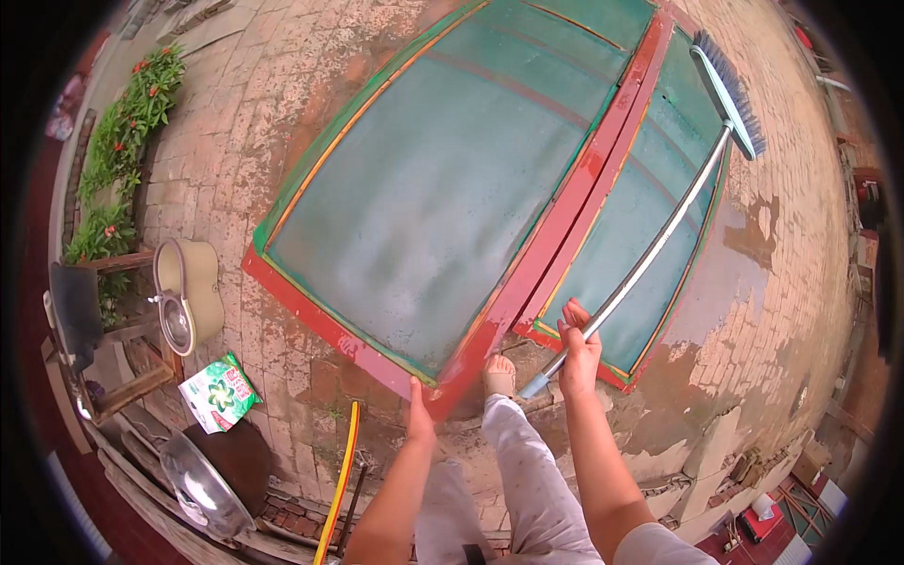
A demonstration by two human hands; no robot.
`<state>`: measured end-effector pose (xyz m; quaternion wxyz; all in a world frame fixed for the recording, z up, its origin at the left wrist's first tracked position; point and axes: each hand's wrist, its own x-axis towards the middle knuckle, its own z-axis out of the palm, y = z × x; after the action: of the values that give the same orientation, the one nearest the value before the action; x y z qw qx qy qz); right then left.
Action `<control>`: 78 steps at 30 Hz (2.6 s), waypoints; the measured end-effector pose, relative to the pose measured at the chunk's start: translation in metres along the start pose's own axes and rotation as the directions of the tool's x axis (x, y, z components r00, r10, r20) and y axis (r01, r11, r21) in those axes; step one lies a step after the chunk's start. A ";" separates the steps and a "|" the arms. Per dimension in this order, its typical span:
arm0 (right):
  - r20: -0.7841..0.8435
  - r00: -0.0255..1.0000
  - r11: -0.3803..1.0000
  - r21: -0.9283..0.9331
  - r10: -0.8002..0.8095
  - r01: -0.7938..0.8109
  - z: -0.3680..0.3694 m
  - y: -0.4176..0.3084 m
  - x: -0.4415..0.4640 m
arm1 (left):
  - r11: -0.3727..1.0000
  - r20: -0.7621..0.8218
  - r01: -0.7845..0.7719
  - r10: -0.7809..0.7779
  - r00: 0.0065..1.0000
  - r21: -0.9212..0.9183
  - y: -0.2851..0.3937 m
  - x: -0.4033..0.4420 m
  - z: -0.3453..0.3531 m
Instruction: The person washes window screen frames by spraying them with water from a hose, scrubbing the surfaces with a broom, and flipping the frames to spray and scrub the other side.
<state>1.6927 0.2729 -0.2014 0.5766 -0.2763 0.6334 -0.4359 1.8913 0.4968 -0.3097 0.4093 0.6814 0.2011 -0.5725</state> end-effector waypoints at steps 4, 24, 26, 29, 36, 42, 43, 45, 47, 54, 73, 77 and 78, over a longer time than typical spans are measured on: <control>0.015 0.999 0.984 0.169 0.047 -0.049 0.045 -0.019 0.029 | 0.993 -0.021 0.119 -0.119 0.993 0.019 0.080 -0.089 0.026; 0.250 0.959 0.884 0.408 0.131 -0.227 0.301 -0.124 -0.044 | 0.892 0.024 0.352 -0.373 0.927 0.283 0.368 -0.112 -0.081; 0.274 0.953 0.869 0.433 0.126 -0.239 0.346 -0.121 -0.046 | 0.858 0.064 0.408 -0.447 0.892 0.311 0.406 -0.088 -0.107; 0.270 0.957 0.842 0.487 0.107 -0.232 0.413 -0.110 -0.047 | 0.820 -0.015 0.489 -0.508 0.861 0.299 0.461 -0.051 -0.137; 0.299 0.937 0.827 0.468 0.184 -0.311 0.491 -0.078 -0.039 | 0.774 0.047 0.581 -0.610 0.791 0.254 0.548 0.019 -0.199; 0.425 0.878 0.789 0.451 0.222 -0.418 0.457 -0.044 -0.048 | 0.667 -0.041 0.424 -0.509 0.860 0.613 0.615 0.006 -0.192; 0.417 0.856 0.769 0.423 0.306 -0.480 0.442 -0.048 -0.054 | 0.651 -0.003 0.193 -0.281 0.960 0.734 0.623 -0.018 -0.161; 0.406 0.804 0.761 0.312 0.434 -0.568 0.408 -0.040 -0.059 | 0.323 0.337 -0.499 0.443 0.831 0.805 0.621 -0.084 -0.075; 0.318 0.806 0.760 0.285 0.499 -0.583 0.388 -0.021 -0.070 | -0.163 0.500 -0.559 0.687 0.526 0.813 0.605 -0.076 -0.046; 0.573 0.580 0.672 0.068 0.579 -0.737 0.265 -0.039 -0.125 | -0.317 0.455 -0.407 0.837 0.305 0.856 0.625 -0.009 -0.026; 0.600 0.466 0.755 -0.444 0.650 -0.482 0.321 0.038 -0.137 | -0.197 0.425 -0.545 0.843 0.331 0.815 0.650 0.028 -0.043; 0.688 0.251 0.705 -0.524 0.681 -0.478 0.244 0.018 -0.230 | -0.188 0.427 -0.531 0.824 0.372 0.826 0.655 0.030 -0.046; 0.637 0.207 0.631 -0.563 0.743 -0.533 0.230 0.005 -0.221 | -0.182 0.424 -0.538 0.827 0.369 0.823 0.654 0.029 -0.045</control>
<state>1.9569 0.4096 -0.0868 0.8936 -0.2201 0.3767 0.1051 2.4123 0.1443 -0.1227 0.1723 0.8340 -0.5014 -0.1528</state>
